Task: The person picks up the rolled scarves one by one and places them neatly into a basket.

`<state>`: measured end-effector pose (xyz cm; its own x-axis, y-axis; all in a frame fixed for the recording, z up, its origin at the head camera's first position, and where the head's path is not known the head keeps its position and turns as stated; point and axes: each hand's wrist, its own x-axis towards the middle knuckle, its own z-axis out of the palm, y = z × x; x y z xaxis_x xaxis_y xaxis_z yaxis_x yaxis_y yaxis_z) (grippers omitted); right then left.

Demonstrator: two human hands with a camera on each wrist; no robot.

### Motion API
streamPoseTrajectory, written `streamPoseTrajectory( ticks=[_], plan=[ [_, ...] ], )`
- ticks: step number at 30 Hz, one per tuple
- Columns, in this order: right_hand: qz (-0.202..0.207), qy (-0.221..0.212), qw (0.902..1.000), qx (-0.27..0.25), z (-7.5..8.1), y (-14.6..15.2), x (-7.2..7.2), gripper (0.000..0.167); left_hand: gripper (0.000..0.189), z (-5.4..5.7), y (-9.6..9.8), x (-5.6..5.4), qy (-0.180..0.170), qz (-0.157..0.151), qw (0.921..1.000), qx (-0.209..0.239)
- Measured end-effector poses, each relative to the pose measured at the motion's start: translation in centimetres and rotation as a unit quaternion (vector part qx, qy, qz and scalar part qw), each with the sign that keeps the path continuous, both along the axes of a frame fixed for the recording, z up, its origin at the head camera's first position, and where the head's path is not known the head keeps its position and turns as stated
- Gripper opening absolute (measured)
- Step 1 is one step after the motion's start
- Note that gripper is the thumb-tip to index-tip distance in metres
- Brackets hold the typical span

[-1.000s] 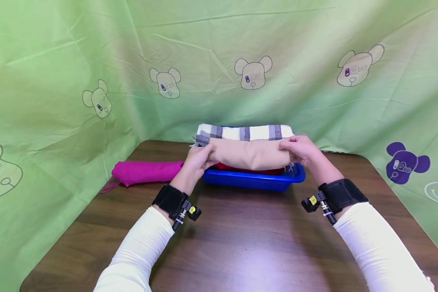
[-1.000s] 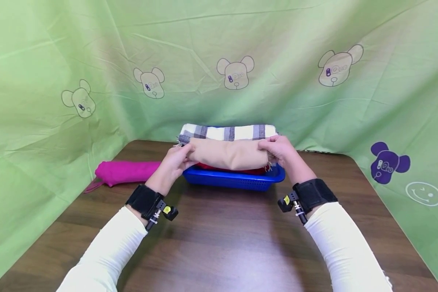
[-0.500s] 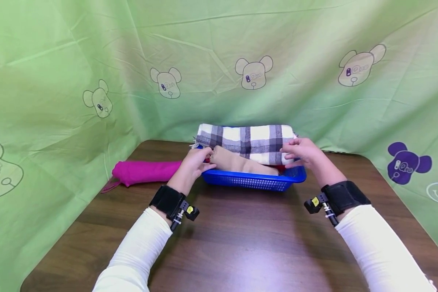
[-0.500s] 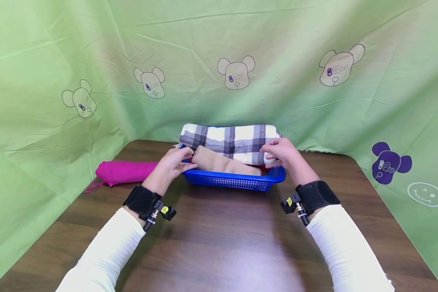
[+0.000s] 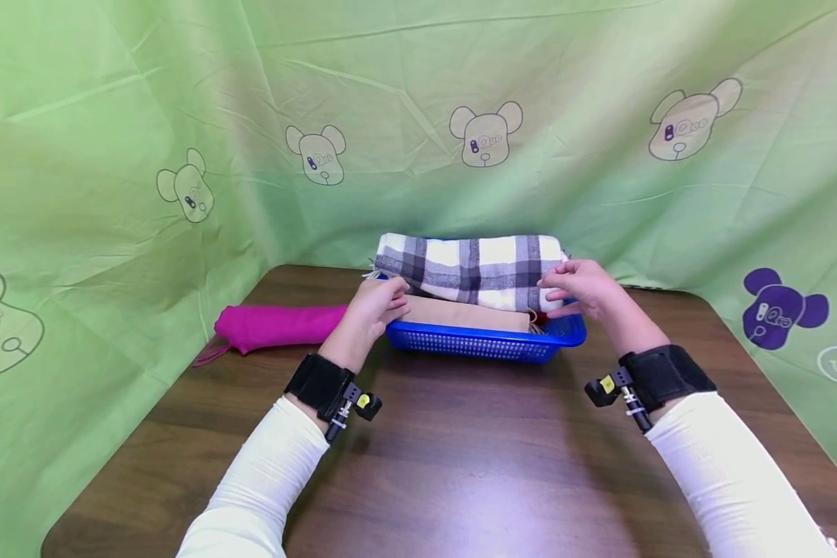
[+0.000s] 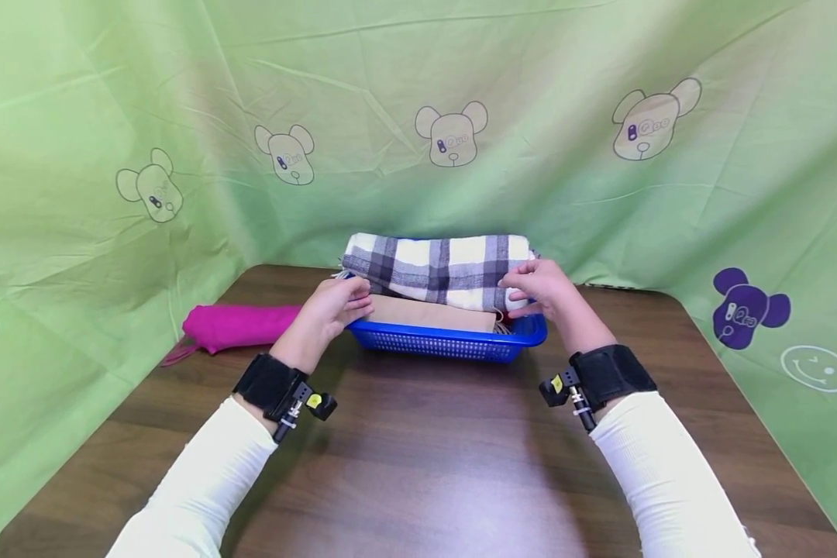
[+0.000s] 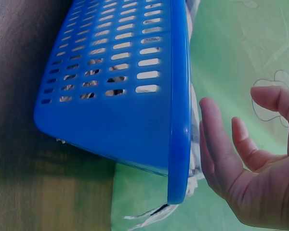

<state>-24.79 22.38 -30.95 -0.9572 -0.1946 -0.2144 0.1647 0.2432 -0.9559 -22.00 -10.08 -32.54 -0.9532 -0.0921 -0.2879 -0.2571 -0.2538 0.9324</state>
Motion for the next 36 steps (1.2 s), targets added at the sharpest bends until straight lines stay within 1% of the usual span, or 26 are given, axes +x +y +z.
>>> streamPoseTrajectory(
  ticks=[4,12,16,22,26,29,36],
  plan=[
    [0.004,0.005,1.0,0.006,-0.2,-0.1,0.1,0.022,0.009,0.0,0.0,0.0,0.0,0.0,1.0,0.008],
    [0.012,0.005,0.9998,0.017,-0.2,-0.4,0.3,0.027,0.006,0.0,-0.2,0.2,0.0,-0.002,1.0,0.002],
    [0.021,0.009,0.9995,0.023,-0.2,-0.6,0.5,0.03,0.008,0.1,-0.5,0.4,0.007,-0.008,0.9999,-0.001],
    [0.034,0.02,0.999,0.022,-0.1,-1.0,0.9,0.03,0.006,0.3,-1.2,0.6,0.008,-0.017,0.9998,0.0],
    [0.045,0.025,0.9985,0.018,0.0,-1.6,1.2,0.029,0.005,0.4,-2.0,0.9,0.003,-0.018,0.9998,-0.003],
    [0.052,0.023,0.9984,0.0,0.0,-2.2,1.5,0.029,0.004,0.3,-2.8,1.2,0.003,-0.018,0.9998,-0.002],
    [0.071,0.018,0.9967,-0.036,-0.1,-3.9,2.3,0.028,0.005,-0.3,-5.8,2.1,0.019,-0.018,0.9994,0.02]
  ],
)
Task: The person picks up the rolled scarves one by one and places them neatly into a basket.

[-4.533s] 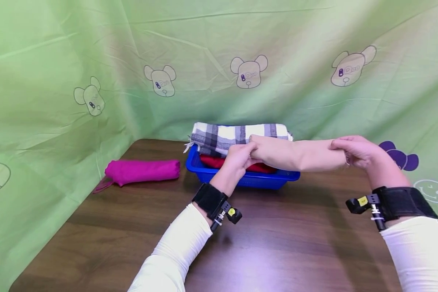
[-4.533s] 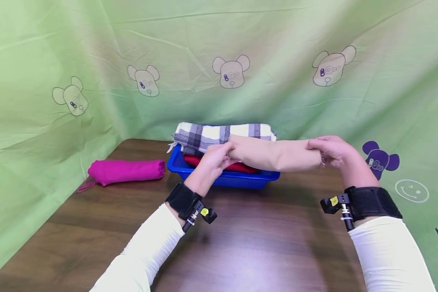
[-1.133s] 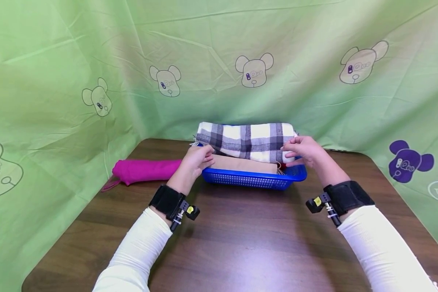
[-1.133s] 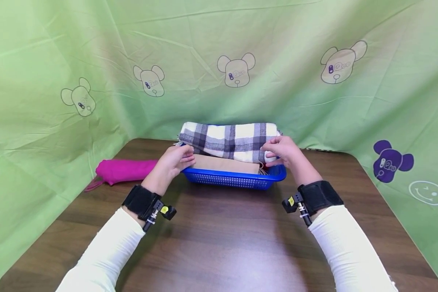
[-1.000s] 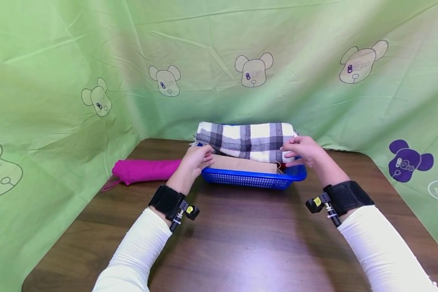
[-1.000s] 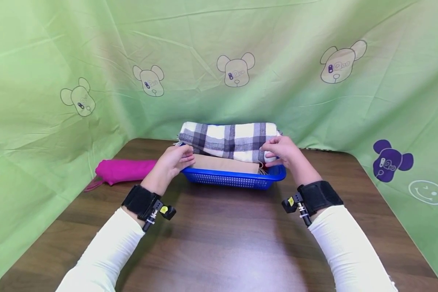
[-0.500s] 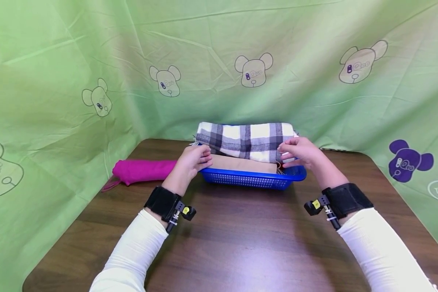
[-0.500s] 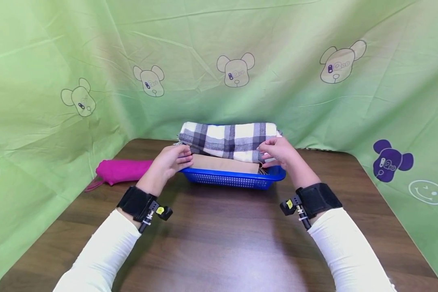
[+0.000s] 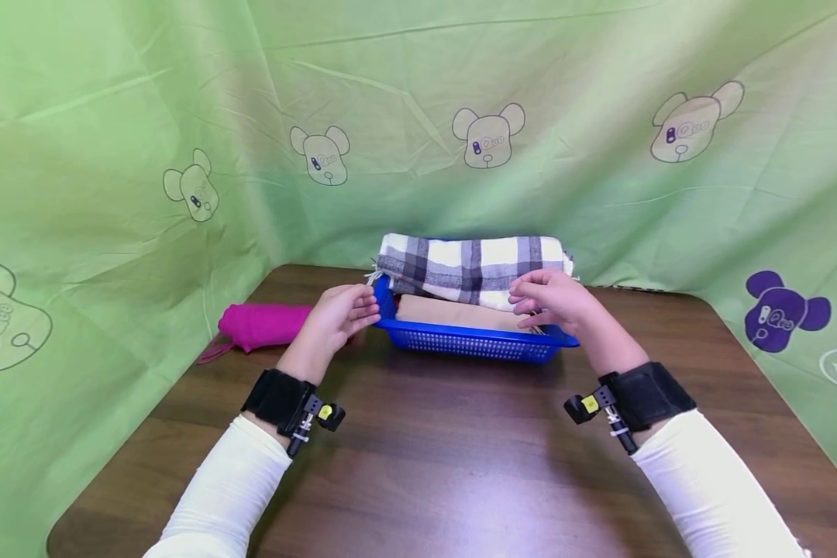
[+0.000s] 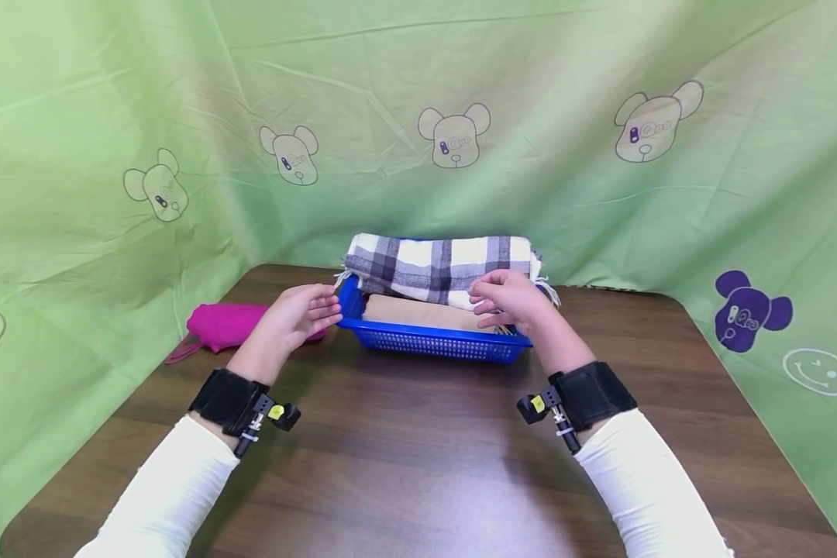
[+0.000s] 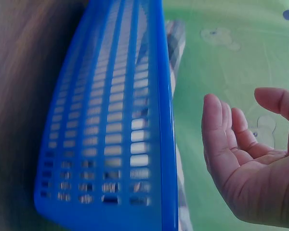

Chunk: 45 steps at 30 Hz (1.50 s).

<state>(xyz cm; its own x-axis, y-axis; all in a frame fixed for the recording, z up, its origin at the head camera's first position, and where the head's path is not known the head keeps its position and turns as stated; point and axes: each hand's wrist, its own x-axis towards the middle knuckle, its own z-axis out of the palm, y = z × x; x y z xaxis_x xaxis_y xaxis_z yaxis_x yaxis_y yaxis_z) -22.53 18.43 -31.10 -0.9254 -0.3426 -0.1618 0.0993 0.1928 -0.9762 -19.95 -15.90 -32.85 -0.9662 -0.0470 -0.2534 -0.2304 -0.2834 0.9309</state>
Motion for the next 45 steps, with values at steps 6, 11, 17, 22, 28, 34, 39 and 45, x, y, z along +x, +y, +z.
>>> streamPoseTrajectory(
  ticks=[6,11,17,22,28,34,39,45],
  plan=[
    [0.018,-0.008,0.9997,-0.017,-0.4,-1.6,0.8,0.028,0.006,-1.0,-3.1,1.0,-0.011,0.009,0.9999,0.004],
    [0.031,-0.007,0.9991,-0.027,-0.9,-2.8,1.5,0.025,0.009,-2.0,-4.9,1.8,-0.028,0.014,0.9995,-0.001],
    [0.04,-0.009,0.9986,-0.033,-1.6,-4.2,2.2,0.021,0.016,-2.8,-5.9,2.6,-0.036,0.016,0.9991,-0.013],
    [0.057,-0.007,0.9979,-0.03,-2.1,-5.1,2.6,0.023,0.031,-3.3,-6.7,2.9,-0.043,0.009,0.9989,-0.017],
    [0.09,-0.001,0.9955,-0.029,-2.7,-6.2,3.2,0.024,0.027,-3.7,-7.6,3.5,-0.045,0.011,0.9987,-0.019],
    [0.104,-0.003,0.9942,-0.025,-3.0,-7.5,4.0,0.023,0.016,-4.0,-8.5,4.1,-0.046,0.014,0.9987,-0.014],
    [0.121,-0.016,0.9923,-0.025,-3.3,-9.1,4.7,0.023,0.013,-4.1,-9.7,4.6,-0.045,0.02,0.9988,-0.009],
    [0.151,-0.03,0.9879,-0.019,-4.0,-11.1,5.3,0.02,0.019,-4.2,-11.2,5.1,-0.046,0.033,0.9984,-0.002]
  ],
)
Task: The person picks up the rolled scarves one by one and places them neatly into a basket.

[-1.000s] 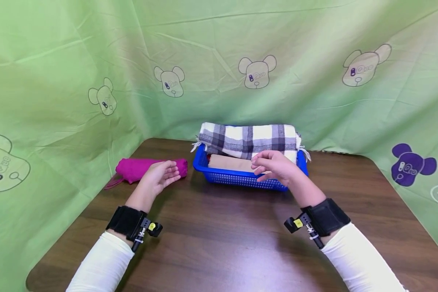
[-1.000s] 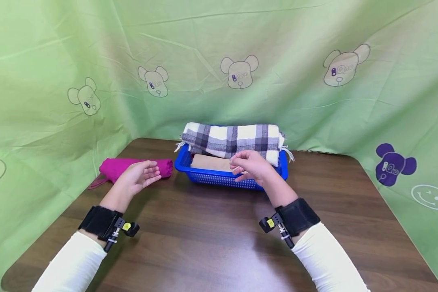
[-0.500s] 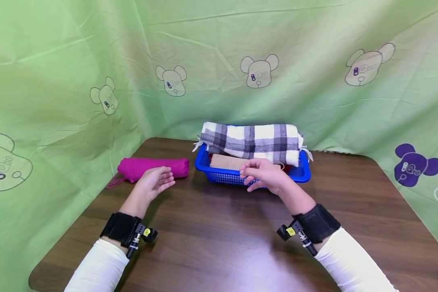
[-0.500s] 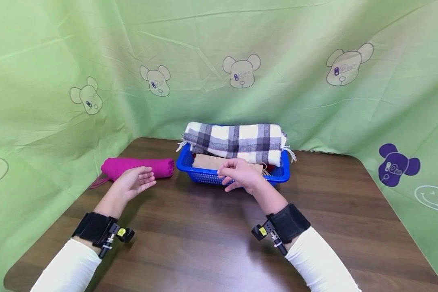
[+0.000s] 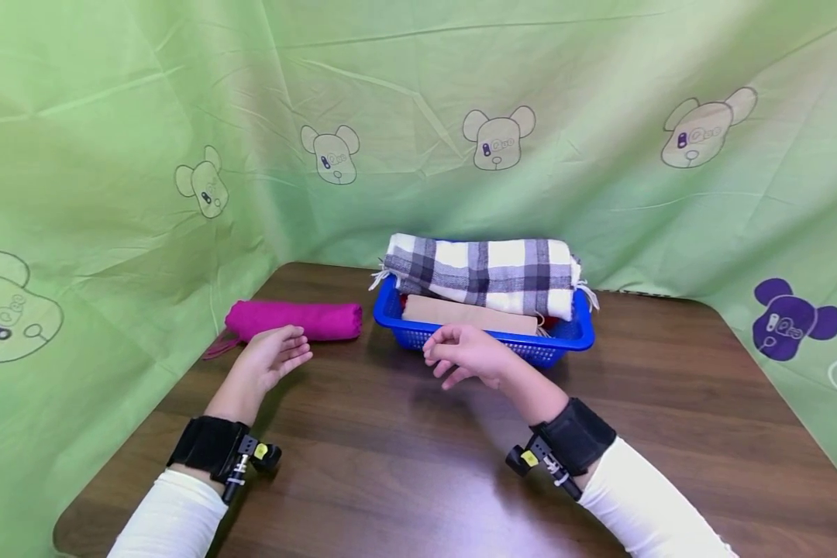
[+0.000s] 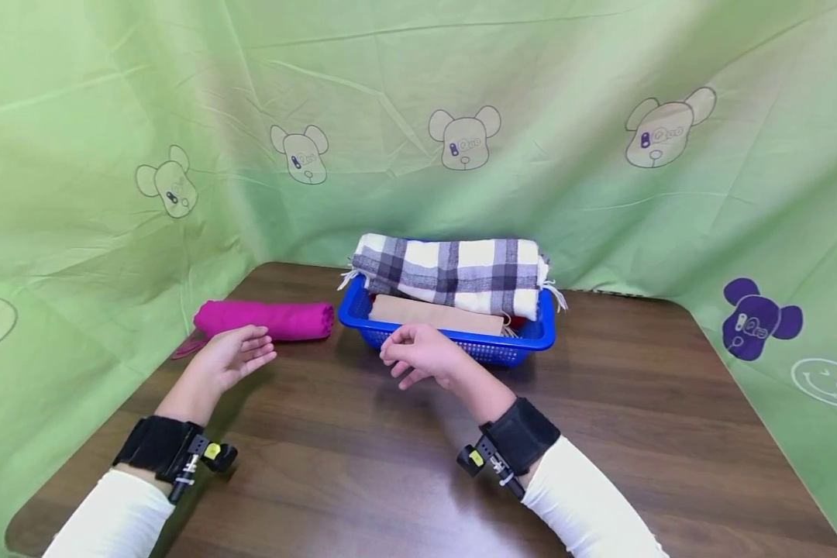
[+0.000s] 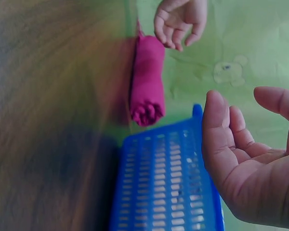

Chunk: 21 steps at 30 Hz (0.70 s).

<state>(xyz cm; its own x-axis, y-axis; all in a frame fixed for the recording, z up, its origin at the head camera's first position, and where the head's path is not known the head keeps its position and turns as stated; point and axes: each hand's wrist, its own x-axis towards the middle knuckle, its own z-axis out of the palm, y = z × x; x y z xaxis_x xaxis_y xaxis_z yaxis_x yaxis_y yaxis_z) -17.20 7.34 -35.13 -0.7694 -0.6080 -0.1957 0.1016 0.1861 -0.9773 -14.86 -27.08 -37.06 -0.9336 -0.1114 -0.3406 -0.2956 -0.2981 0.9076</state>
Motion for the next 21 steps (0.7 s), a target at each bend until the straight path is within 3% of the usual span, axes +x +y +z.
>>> streamPoseTrajectory(
  ticks=[10,21],
  plan=[
    [0.016,-0.021,0.9996,0.011,-1.3,-2.9,0.4,0.02,0.026,0.4,-2.4,0.6,-0.012,0.017,0.9997,0.008],
    [0.003,-0.04,0.9991,0.013,-2.9,-6.4,-0.1,0.022,0.03,1.5,-5.0,0.1,-0.017,0.041,0.9975,0.054]
  ],
)
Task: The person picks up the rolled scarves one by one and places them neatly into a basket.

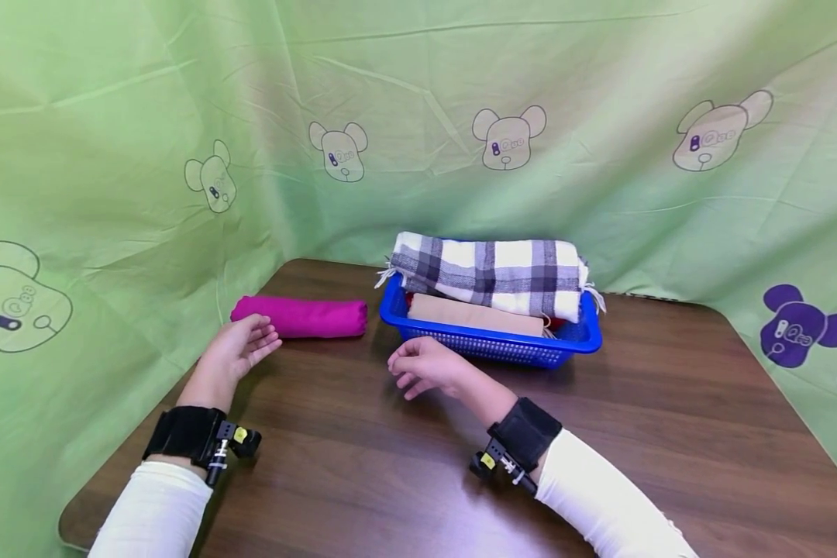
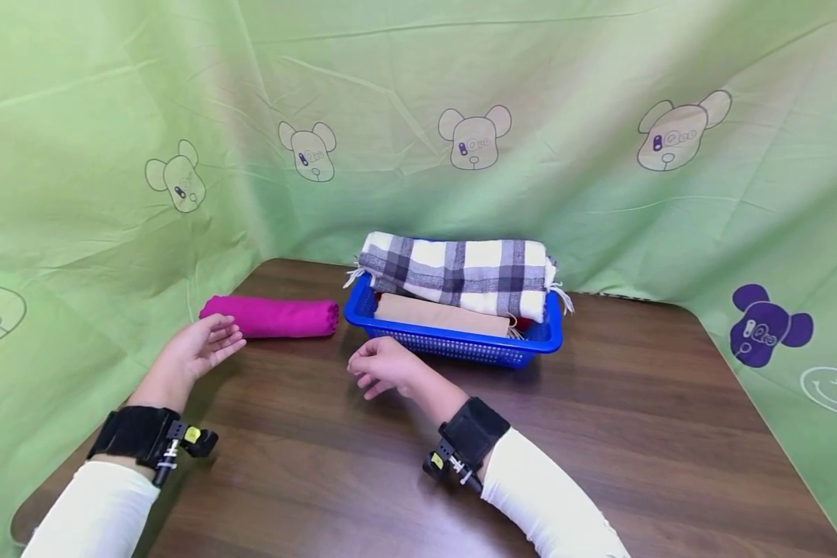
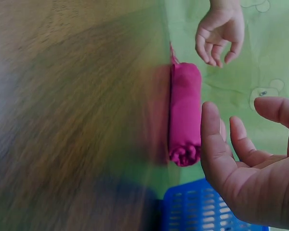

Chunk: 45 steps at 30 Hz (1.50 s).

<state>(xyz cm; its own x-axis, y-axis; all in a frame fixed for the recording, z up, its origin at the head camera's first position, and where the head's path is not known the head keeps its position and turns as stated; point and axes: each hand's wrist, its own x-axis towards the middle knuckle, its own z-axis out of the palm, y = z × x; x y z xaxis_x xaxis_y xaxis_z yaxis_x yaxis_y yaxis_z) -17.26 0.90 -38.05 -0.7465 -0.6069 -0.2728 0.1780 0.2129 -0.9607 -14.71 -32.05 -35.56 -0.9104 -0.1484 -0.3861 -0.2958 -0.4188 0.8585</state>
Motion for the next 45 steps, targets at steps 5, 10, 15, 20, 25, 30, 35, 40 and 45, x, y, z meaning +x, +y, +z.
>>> streamPoseTrajectory(
  ticks=[5,10,15,20,25,30,35,40,45],
  plan=[
    [-0.017,0.0,0.9998,-0.004,-0.5,-1.1,-0.5,0.021,0.029,0.3,-0.8,-0.9,-0.009,0.016,0.9998,0.005],
    [-0.032,0.012,0.9994,-0.004,-1.3,-2.2,-1.0,0.028,0.019,0.4,-1.3,-1.6,-0.018,0.07,0.9971,-0.023],
    [-0.061,0.043,0.9972,0.01,-2.2,-3.6,-1.3,0.035,0.007,0.2,-2.0,-2.4,-0.024,0.149,0.986,-0.071],
    [-0.109,0.088,0.99,0.02,-2.9,-5.5,-1.6,0.041,0.035,-0.1,-2.9,-3.4,-0.028,0.191,0.9707,-0.143],
    [-0.164,0.153,0.9725,0.062,-3.2,-7.4,-1.6,0.045,0.032,-0.8,-3.4,-4.1,-0.056,0.184,0.9411,-0.278],
    [-0.2,0.194,0.9555,0.096,-3.4,-9.4,-2.1,0.049,0.015,-1.6,-3.9,-4.3,-0.067,0.187,0.9058,-0.374],
    [-0.216,0.176,0.955,0.102,-3.4,-10.7,-3.1,0.055,0.014,-2.3,-4.2,-4.9,-0.057,0.192,0.9049,-0.376],
    [-0.237,0.142,0.9586,0.069,-3.9,-11.6,-4.1,0.059,0.043,-2.8,-4.5,-5.6,-0.055,0.173,0.9128,-0.366],
    [-0.232,0.113,0.9655,0.035,-4.4,-11.8,-4.5,0.062,0.065,-3.4,-5.1,-6.0,-0.05,0.136,0.9166,-0.373]
  ],
)
